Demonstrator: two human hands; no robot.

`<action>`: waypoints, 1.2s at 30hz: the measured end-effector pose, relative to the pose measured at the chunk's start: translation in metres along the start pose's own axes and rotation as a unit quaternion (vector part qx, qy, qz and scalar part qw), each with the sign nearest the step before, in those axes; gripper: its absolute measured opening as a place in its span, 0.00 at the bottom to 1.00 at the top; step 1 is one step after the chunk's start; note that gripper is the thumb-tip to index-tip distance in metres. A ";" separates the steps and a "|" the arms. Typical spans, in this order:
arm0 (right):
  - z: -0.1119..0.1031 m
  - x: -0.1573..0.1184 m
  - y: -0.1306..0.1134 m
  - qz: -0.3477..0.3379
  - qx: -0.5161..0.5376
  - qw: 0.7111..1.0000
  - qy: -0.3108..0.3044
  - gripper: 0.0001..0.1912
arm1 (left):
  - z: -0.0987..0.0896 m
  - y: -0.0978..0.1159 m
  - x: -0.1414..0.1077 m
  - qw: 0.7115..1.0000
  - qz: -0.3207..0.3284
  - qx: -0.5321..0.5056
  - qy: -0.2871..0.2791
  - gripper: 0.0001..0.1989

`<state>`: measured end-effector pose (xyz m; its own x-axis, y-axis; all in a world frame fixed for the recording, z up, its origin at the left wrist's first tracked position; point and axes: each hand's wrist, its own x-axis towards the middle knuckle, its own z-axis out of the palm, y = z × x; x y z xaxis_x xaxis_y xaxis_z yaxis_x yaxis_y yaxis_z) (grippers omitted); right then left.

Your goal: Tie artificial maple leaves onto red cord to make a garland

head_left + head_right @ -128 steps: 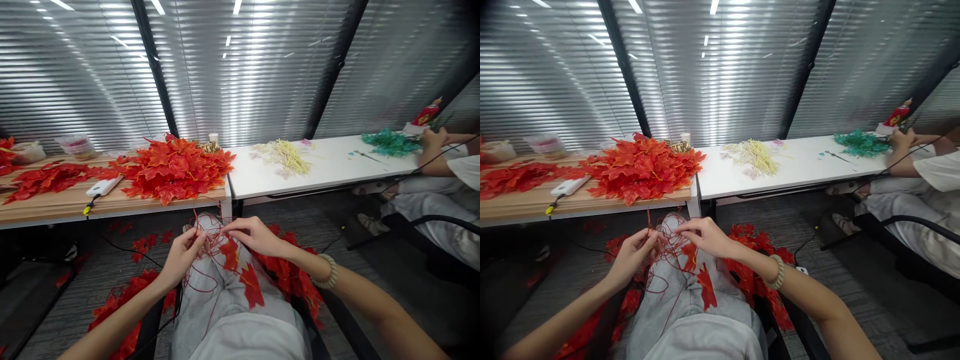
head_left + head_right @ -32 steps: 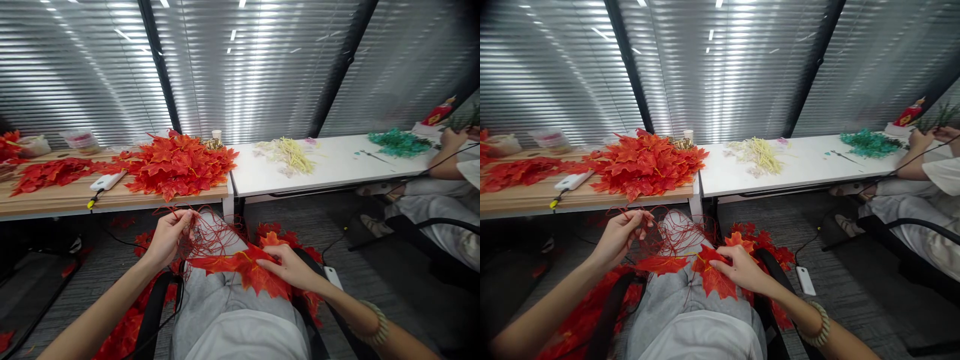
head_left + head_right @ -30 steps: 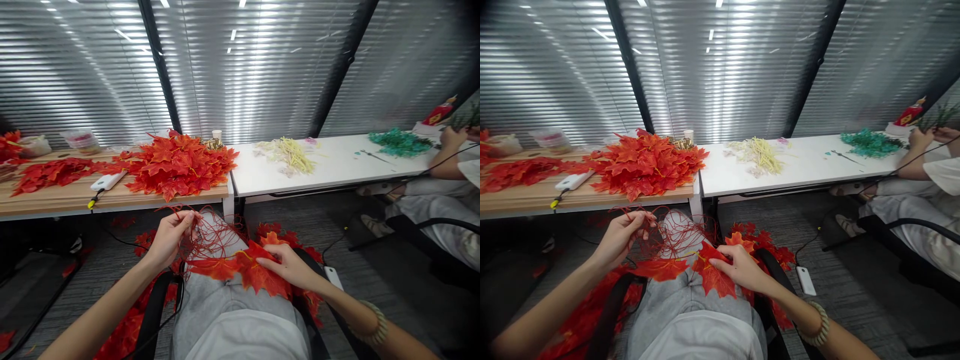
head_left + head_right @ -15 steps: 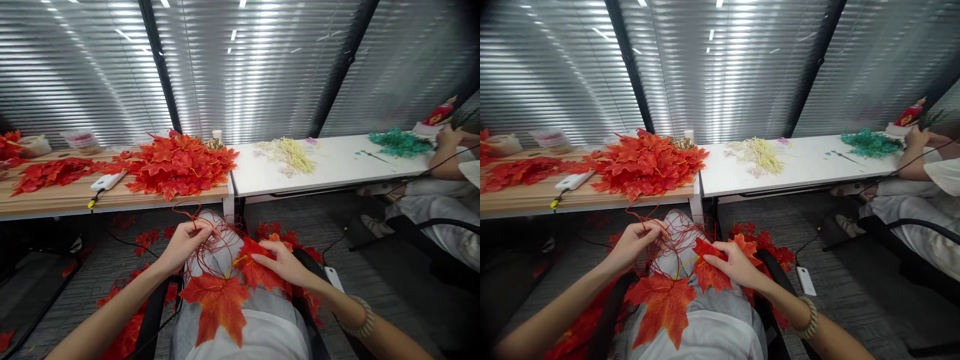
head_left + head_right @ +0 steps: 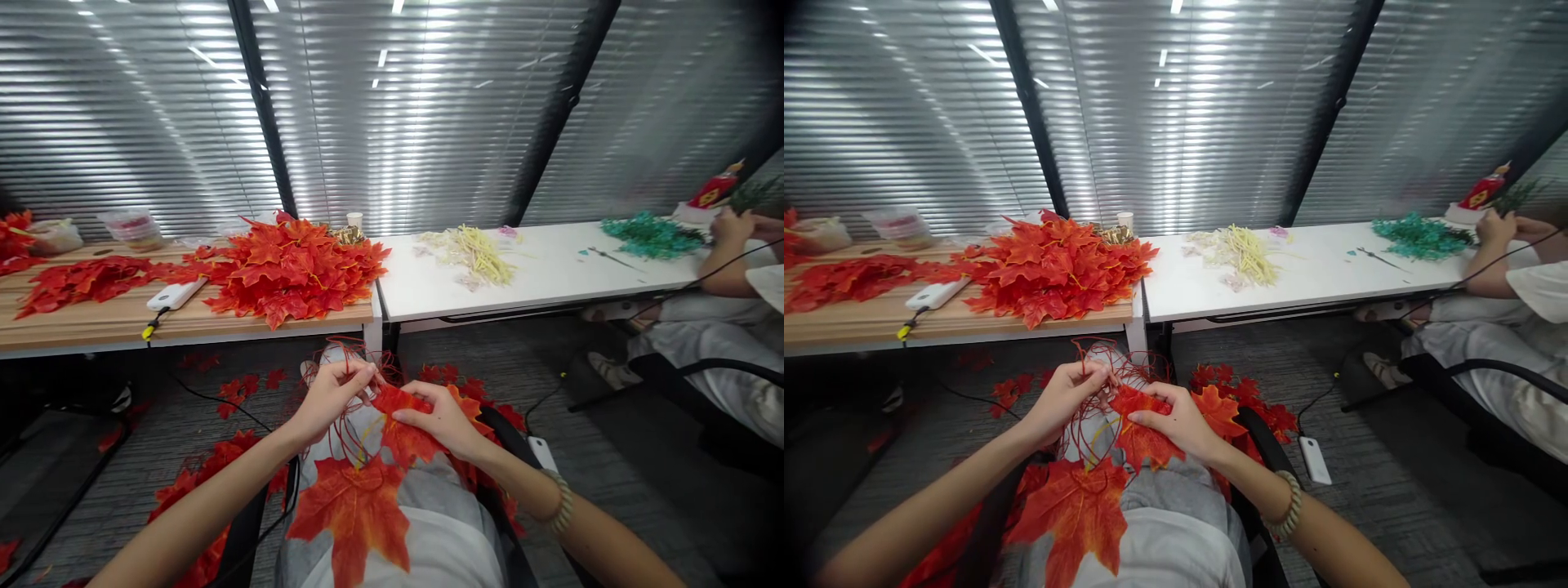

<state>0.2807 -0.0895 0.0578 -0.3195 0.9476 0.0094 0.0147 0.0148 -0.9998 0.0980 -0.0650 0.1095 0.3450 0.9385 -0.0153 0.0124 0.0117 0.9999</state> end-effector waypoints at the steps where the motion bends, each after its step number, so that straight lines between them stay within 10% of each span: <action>1: 0.001 0.001 0.000 -0.001 0.007 1.000 -0.002 0.15 | 0.000 0.000 0.001 1.000 0.001 0.004 0.001 0.16; 36: 0.036 0.021 -0.004 -0.090 0.125 0.983 -0.103 0.13 | 0.019 -0.032 0.020 0.992 -0.075 -0.097 0.006 0.22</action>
<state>0.2397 -0.0813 0.0613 -0.4806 0.8517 0.2088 -0.2851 0.0735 -0.9557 0.1224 -0.0532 0.0766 0.3420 0.9250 -0.1656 -0.1191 0.2175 0.9688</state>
